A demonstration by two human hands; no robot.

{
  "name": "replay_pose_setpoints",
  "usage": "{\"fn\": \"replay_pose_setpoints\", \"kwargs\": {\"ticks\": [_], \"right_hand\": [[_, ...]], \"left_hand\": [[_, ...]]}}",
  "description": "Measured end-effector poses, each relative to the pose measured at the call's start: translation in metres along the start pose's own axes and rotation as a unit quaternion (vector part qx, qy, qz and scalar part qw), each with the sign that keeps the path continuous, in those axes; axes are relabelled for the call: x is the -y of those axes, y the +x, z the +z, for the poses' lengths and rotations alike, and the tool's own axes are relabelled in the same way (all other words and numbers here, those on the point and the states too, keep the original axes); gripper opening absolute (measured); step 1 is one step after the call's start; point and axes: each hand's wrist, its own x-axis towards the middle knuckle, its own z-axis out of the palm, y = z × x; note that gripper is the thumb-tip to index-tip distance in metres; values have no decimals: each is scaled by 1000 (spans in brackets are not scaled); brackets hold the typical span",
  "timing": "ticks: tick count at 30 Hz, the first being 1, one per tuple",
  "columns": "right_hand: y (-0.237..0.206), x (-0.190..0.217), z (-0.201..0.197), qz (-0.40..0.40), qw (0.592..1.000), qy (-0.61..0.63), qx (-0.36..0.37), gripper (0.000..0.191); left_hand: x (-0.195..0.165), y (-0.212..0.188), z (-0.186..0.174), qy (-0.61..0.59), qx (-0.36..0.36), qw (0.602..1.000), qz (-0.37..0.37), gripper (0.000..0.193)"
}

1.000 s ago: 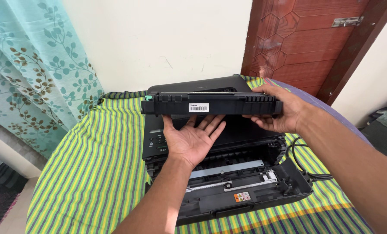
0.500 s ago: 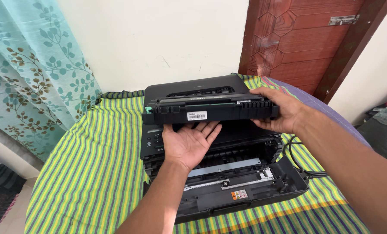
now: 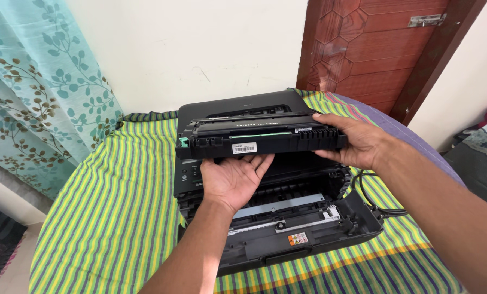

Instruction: The person opens the front cover of a laser printer, removes the toner cartridge and drum assembly, handles and turns the cartridge over, and works at separating the toner cartridge from the drum unit while the printer sits on a bed.

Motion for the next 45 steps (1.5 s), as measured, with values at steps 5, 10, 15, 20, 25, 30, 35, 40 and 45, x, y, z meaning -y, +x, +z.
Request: {"fn": "replay_pose_setpoints", "kwargs": {"ticks": [5, 10, 15, 20, 25, 30, 35, 40, 45], "right_hand": [[1, -1, -3, -1, 1000, 3, 25, 38], [-3, 0, 0, 8, 1000, 20, 1, 35], [3, 1, -3, 1, 1000, 12, 10, 36], [3, -2, -5, -9, 999, 6, 38, 36], [-6, -3, 0, 7, 1000, 8, -1, 37], [-6, -2, 1, 1, 1000, 15, 2, 38], [0, -4, -4, -8, 1000, 19, 20, 37], [-1, -5, -3, -5, 1000, 10, 8, 41], [-10, -3, 3, 3, 1000, -9, -16, 46]], "left_hand": [[0, 0, -1, 3, 11, 1000, -4, 82], [-1, 1, 1, 4, -3, 1000, -11, 90], [-1, 2, -1, 6, 12, 1000, -12, 89], [-1, 2, -4, 14, 14, 1000, -8, 86], [0, 1, -4, 12, 11, 1000, -14, 90], [0, -1, 1, 27, -5, 1000, -10, 90], [0, -2, 2, 27, 0, 1000, -9, 86], [-1, 0, 0, 30, 0, 1000, -9, 86], [-1, 1, 0, 36, 0, 999, -10, 88]]}}
